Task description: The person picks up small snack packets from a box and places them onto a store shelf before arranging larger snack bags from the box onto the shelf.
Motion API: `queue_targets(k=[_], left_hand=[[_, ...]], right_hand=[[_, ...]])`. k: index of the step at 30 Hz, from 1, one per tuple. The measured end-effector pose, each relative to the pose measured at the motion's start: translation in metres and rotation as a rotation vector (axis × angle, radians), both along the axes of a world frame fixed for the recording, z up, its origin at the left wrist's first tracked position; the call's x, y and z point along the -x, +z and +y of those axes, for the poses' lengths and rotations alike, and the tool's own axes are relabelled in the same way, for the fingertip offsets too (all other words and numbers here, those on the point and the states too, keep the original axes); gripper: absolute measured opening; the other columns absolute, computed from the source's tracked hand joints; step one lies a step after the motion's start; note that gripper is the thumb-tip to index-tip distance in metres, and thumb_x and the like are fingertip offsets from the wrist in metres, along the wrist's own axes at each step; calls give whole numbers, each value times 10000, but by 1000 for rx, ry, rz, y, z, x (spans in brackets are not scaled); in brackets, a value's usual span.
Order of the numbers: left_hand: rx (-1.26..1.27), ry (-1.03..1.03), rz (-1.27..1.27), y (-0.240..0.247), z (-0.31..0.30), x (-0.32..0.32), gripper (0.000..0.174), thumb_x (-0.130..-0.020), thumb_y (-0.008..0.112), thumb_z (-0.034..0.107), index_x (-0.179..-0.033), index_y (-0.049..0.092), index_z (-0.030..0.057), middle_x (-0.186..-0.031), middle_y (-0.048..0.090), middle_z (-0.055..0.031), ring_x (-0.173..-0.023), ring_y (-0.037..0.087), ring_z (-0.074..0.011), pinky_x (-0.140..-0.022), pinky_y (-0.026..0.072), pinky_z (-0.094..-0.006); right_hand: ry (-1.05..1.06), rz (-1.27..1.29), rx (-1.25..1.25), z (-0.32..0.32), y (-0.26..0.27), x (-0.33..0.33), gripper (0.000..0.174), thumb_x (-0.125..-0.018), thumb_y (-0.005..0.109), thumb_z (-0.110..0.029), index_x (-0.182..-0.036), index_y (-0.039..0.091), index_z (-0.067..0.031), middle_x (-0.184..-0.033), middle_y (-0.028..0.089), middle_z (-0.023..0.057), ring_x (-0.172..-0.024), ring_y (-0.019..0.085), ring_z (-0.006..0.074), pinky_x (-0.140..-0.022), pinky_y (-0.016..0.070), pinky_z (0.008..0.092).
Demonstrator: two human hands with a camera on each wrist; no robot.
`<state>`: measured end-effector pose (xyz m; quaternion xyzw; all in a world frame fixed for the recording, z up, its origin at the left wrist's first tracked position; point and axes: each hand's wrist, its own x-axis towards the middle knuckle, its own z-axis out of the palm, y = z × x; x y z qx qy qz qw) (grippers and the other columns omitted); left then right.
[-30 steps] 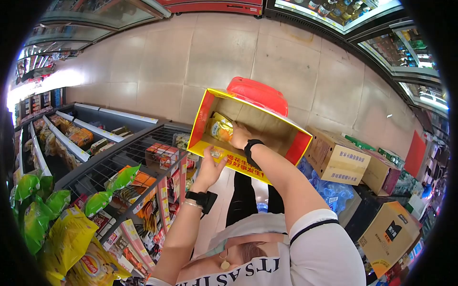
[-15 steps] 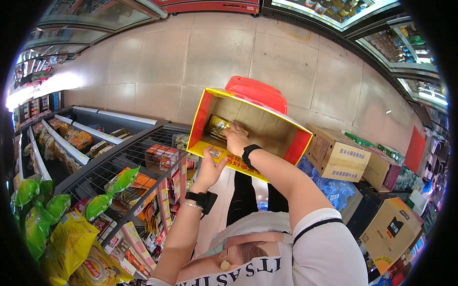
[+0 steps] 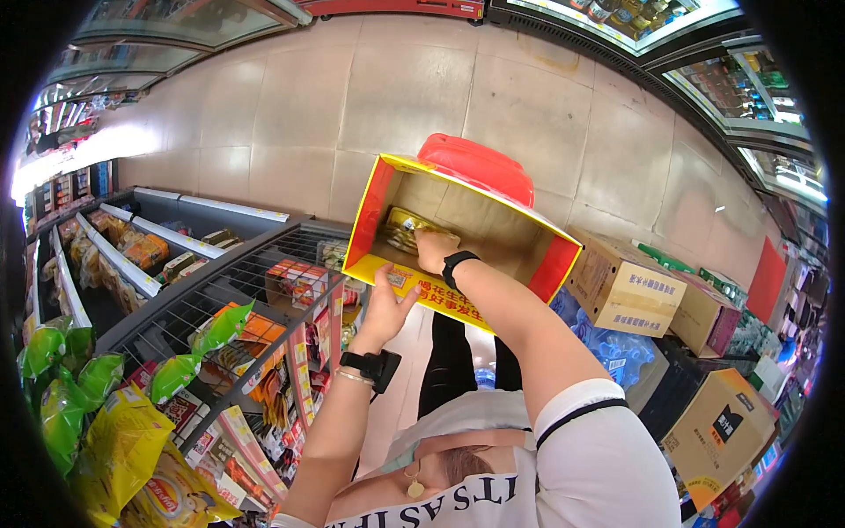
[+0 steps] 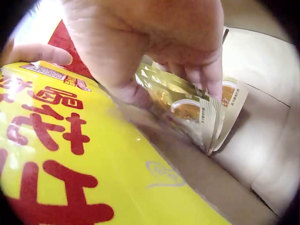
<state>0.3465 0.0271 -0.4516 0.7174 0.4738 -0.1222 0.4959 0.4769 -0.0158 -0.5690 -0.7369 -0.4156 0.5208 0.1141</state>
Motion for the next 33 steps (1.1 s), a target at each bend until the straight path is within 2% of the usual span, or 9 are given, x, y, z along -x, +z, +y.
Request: queue_targets(k=[5,11,13,20,22,24,28,31,33], left_hand=[[15,4,0,-1,0,1,623,-803,661,199,-1239,293,-50,-1083,536,-268,-1033,538,-351,-875,426,-378],[-21,-6,-34,-5,0,3,624,-807,660,199,-1241,289,-53,-1080,535,-268,-1033,537,-351,-870,426,-371],[29,10,-53,-5,2,5,664,-793,668,248,-1250,291,-50,-1076,532,-302,-1034,520,-416,-875,419,-425],[119,-17,-17,3,10,6,687,-811,650,309,-1280,281,-32,-1054,554,-287,-978,567,-358,-839,439,-409],[194,-88,-81,-10,14,16,713,-821,630,361,-1319,265,3,-1037,570,-265,-945,582,-319,-820,447,-391],[240,-151,-42,-3,24,23,738,-839,576,445,-1367,242,53,-1048,565,-254,-939,578,-306,-814,448,-379],[250,-259,-40,43,33,25,701,-871,472,522,-1388,273,94,-1131,548,-199,-1042,542,-274,-866,424,-356],[831,17,-377,102,36,28,625,-909,458,445,-1381,269,81,-1337,417,-102,-1181,455,-238,-1012,335,-379],[928,70,-555,134,32,32,637,-898,445,482,-1379,277,99,-1344,407,-89,-1200,439,-224,-1022,330,-386]], right_hand=[[12,-69,-5,-5,-7,-12,256,-844,412,-114,-1018,565,-5,-980,610,225,-933,595,348,-807,462,423],[-181,-95,-141,-24,-2,-16,219,-806,480,-113,-960,604,-17,-956,607,225,-930,586,354,-809,455,429],[-210,-62,-189,-33,6,-29,198,-768,519,-80,-943,591,-23,-929,598,232,-916,572,375,-787,447,444],[-398,64,-359,-78,63,-64,153,-759,594,-87,-849,530,19,-774,567,219,-751,555,393,-644,440,417],[-470,174,-256,-82,96,-69,128,-780,608,-43,-852,535,35,-731,596,131,-670,603,171,-573,451,324],[-677,527,-305,-89,113,-63,130,-813,582,-13,-923,546,47,-838,638,94,-758,611,115,-622,487,271],[-693,844,-286,-86,185,-51,225,-868,508,3,-1087,504,57,-1006,629,111,-888,623,151,-783,507,278],[-593,989,-369,-76,226,-33,258,-884,493,-7,-1132,489,64,-1053,615,112,-955,603,157,-831,487,286],[-530,1094,-443,-64,257,-18,266,-895,487,-17,-1151,484,56,-1063,609,108,-964,594,154,-846,478,285]])
